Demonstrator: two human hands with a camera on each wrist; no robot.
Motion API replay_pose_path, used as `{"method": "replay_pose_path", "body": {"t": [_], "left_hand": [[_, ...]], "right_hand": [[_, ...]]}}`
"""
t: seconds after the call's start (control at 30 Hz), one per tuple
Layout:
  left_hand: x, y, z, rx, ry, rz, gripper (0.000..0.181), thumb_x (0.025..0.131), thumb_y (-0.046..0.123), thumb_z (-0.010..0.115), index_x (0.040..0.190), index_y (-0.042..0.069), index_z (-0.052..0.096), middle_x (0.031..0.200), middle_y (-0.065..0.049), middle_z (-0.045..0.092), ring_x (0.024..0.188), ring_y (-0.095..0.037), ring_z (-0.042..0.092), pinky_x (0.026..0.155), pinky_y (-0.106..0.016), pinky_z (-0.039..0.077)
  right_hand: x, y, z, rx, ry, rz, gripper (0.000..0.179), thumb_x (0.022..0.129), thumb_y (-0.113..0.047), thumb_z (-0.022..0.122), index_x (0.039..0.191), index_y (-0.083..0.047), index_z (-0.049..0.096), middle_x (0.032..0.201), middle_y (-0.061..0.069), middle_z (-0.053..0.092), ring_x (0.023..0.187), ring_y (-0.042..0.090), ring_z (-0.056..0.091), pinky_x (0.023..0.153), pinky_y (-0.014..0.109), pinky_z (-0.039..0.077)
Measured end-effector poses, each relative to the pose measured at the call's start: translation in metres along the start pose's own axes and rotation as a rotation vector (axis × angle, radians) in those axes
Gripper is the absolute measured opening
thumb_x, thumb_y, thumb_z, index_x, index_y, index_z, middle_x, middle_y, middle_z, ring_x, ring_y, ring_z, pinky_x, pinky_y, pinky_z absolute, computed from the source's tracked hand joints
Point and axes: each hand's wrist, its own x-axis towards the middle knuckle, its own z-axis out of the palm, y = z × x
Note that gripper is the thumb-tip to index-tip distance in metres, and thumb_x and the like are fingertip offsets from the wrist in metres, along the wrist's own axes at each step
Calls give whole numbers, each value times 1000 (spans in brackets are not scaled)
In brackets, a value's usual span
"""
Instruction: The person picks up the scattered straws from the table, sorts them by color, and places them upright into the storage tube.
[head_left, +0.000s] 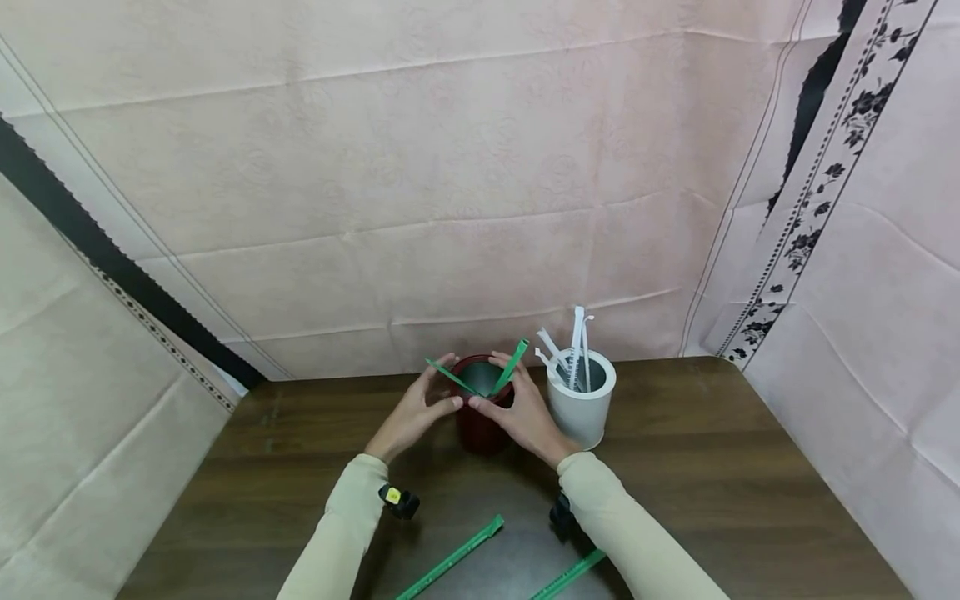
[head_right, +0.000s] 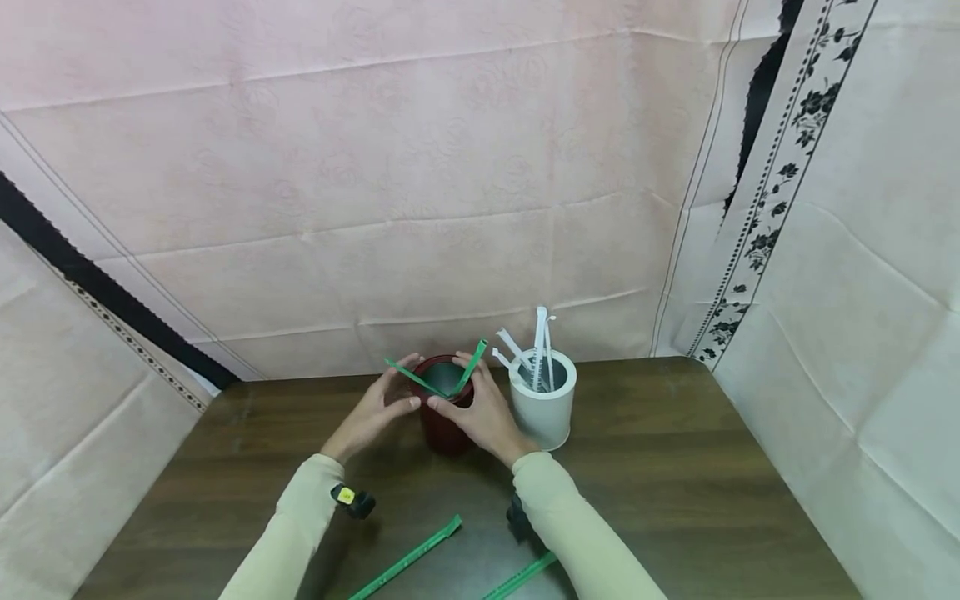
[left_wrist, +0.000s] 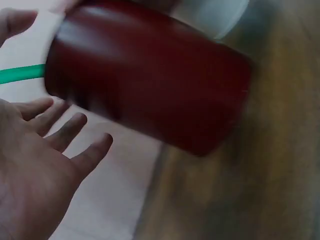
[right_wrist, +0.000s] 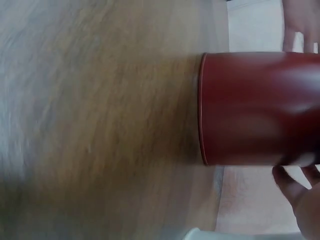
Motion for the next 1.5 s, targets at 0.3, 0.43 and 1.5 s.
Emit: {"method": "replay_pose_path", "body": {"t": [0.3, 0.43, 1.5], "left_hand": [[15, -10, 23, 130, 58, -21, 88, 82, 40, 82, 151, 46, 29, 148, 0, 43, 125, -25, 54, 100, -51, 47], [20, -10, 30, 177, 38, 11, 88, 81, 38, 82, 151, 42, 30, 147, 0, 46, 128, -22, 52, 102, -50, 45], [-2, 12, 27, 108, 65, -27, 85, 83, 27, 82, 152, 29, 32, 142, -7, 51, 128, -24, 52, 104, -50, 43]], "right_hand": [[-4, -7, -14, 26, -116, -12, 59, 104, -46, 47, 155, -22, 32, 162, 0, 23, 149, 26, 23, 113, 60, 28], [-15, -16, -29, 36, -197, 100, 77, 100, -52, 51, 160, -31, 7, 165, 2, 11, 149, 28, 21, 114, 58, 28], [-163, -17, -75, -550, -671, -535, 17, 87, -16, 74, 97, -27, 67, 93, -20, 57, 83, -5, 50, 64, 16, 42]]}}
